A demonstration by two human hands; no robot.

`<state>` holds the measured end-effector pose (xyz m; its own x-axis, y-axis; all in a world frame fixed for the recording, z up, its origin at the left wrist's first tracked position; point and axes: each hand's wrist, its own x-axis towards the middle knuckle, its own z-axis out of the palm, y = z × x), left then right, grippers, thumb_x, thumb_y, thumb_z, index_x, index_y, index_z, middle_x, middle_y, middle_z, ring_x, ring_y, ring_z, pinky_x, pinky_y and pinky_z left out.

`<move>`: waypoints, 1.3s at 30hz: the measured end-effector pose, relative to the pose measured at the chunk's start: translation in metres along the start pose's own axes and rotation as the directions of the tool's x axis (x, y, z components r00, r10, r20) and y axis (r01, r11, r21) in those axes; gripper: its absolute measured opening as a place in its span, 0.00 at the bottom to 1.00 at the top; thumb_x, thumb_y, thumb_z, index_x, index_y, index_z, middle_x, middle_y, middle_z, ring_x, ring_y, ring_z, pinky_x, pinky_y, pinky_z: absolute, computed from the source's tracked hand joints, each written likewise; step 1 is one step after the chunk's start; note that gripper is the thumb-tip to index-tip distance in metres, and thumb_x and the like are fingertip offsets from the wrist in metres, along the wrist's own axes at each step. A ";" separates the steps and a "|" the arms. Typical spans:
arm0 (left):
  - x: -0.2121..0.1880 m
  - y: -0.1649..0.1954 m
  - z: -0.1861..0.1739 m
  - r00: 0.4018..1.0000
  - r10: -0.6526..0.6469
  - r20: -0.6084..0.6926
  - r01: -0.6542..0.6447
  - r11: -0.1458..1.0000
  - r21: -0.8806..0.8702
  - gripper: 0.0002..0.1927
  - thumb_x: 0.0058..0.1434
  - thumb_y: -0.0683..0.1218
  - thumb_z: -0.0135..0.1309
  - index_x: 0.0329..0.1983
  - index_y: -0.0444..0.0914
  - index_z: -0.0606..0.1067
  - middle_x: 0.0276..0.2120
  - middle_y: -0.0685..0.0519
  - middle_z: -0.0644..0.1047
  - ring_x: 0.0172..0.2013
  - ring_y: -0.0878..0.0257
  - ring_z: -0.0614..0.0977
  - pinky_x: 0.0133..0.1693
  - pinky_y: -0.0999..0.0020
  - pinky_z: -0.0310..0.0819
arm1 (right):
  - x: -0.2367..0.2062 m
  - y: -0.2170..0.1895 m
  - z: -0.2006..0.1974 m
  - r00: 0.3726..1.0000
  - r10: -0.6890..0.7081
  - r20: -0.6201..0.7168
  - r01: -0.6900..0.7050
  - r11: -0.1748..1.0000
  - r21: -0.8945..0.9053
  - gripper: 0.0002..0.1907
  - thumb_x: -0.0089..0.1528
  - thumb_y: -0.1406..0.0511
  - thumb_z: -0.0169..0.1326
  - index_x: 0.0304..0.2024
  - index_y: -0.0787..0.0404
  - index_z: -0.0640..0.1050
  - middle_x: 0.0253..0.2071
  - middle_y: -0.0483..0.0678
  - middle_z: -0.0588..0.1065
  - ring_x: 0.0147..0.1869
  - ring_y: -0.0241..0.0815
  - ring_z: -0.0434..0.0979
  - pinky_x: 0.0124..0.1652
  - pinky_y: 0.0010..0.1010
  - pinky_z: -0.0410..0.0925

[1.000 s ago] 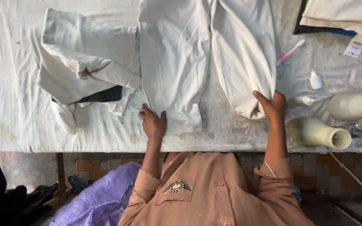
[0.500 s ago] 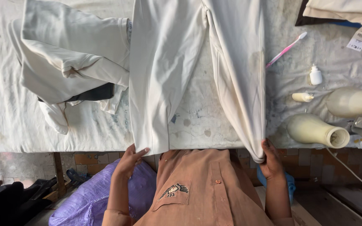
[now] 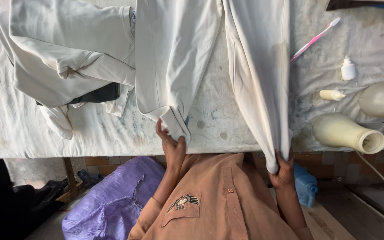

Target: The person treats a white sweatshirt with a handheld spray gun, then folds it and places it on a stack. The person then treats and folds a white sweatshirt in the same way.

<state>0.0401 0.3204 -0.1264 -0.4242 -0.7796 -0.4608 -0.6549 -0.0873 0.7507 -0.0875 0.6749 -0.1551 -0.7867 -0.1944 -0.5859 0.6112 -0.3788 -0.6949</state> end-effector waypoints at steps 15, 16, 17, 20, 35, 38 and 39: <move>0.055 0.099 -0.003 0.806 0.574 -0.145 -0.540 0.813 0.218 0.29 0.52 0.33 0.52 0.60 0.33 0.71 0.59 0.39 0.70 0.64 0.42 0.70 0.67 0.50 0.60 | 0.068 -0.065 0.139 0.645 -0.593 0.483 0.591 -0.014 -0.806 0.09 0.67 0.70 0.58 0.49 0.65 0.74 0.41 0.53 0.72 0.45 0.49 0.74 0.43 0.36 0.69; 0.073 0.127 0.028 0.804 0.595 -0.022 -0.591 0.802 0.089 0.26 0.60 0.32 0.50 0.64 0.35 0.70 0.63 0.37 0.68 0.65 0.43 0.70 0.66 0.51 0.62 | 0.107 -0.073 0.166 0.572 -0.597 0.562 0.624 -0.128 -0.771 0.07 0.67 0.70 0.59 0.47 0.64 0.77 0.38 0.51 0.73 0.44 0.51 0.74 0.45 0.40 0.67; 0.096 0.157 0.068 0.720 0.694 0.027 -0.692 0.713 0.114 0.21 0.65 0.34 0.53 0.61 0.38 0.71 0.63 0.40 0.69 0.67 0.43 0.70 0.67 0.51 0.64 | 0.147 -0.078 0.194 0.503 -0.625 0.597 0.660 -0.167 -0.732 0.06 0.69 0.71 0.58 0.48 0.65 0.76 0.41 0.52 0.75 0.47 0.53 0.75 0.48 0.43 0.68; 0.174 0.240 0.171 0.556 0.824 0.112 -0.831 0.556 0.034 0.24 0.67 0.37 0.51 0.67 0.41 0.69 0.63 0.46 0.72 0.65 0.48 0.73 0.67 0.55 0.66 | 0.264 -0.099 0.267 0.417 -0.581 0.699 0.773 -0.178 -0.609 0.12 0.69 0.76 0.52 0.55 0.68 0.77 0.51 0.58 0.74 0.56 0.59 0.76 0.55 0.42 0.70; 0.292 0.251 0.237 0.625 0.677 0.389 -0.717 0.300 0.629 0.42 0.73 0.73 0.41 0.80 0.46 0.53 0.78 0.50 0.53 0.77 0.52 0.54 0.75 0.44 0.50 | 0.406 -0.123 0.283 0.536 -0.291 0.792 0.592 -0.540 -0.599 0.23 0.74 0.66 0.55 0.72 0.48 0.73 0.74 0.56 0.62 0.78 0.63 0.60 0.73 0.53 0.60; 0.293 0.260 0.234 0.654 0.629 0.420 -0.706 0.309 0.637 0.42 0.72 0.74 0.40 0.80 0.47 0.54 0.77 0.50 0.54 0.77 0.53 0.55 0.74 0.44 0.51 | 0.406 -0.124 0.287 0.577 -0.307 0.757 0.603 -0.464 -0.648 0.19 0.74 0.69 0.54 0.66 0.47 0.73 0.74 0.54 0.62 0.80 0.62 0.60 0.75 0.52 0.62; 0.293 0.261 0.234 0.659 0.623 0.421 -0.704 0.315 0.637 0.42 0.72 0.74 0.39 0.80 0.47 0.54 0.77 0.50 0.54 0.77 0.53 0.56 0.74 0.44 0.51 | 0.406 -0.125 0.288 0.575 -0.323 0.751 0.623 -0.422 -0.659 0.16 0.75 0.70 0.53 0.63 0.50 0.72 0.75 0.54 0.62 0.81 0.62 0.60 0.74 0.51 0.62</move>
<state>-0.4014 0.2141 -0.1763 -0.9510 -0.3072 -0.0357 -0.3057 0.9162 0.2589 -0.5087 0.3827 -0.1858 -0.7155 -0.6691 0.2008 -0.6908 0.6348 -0.3463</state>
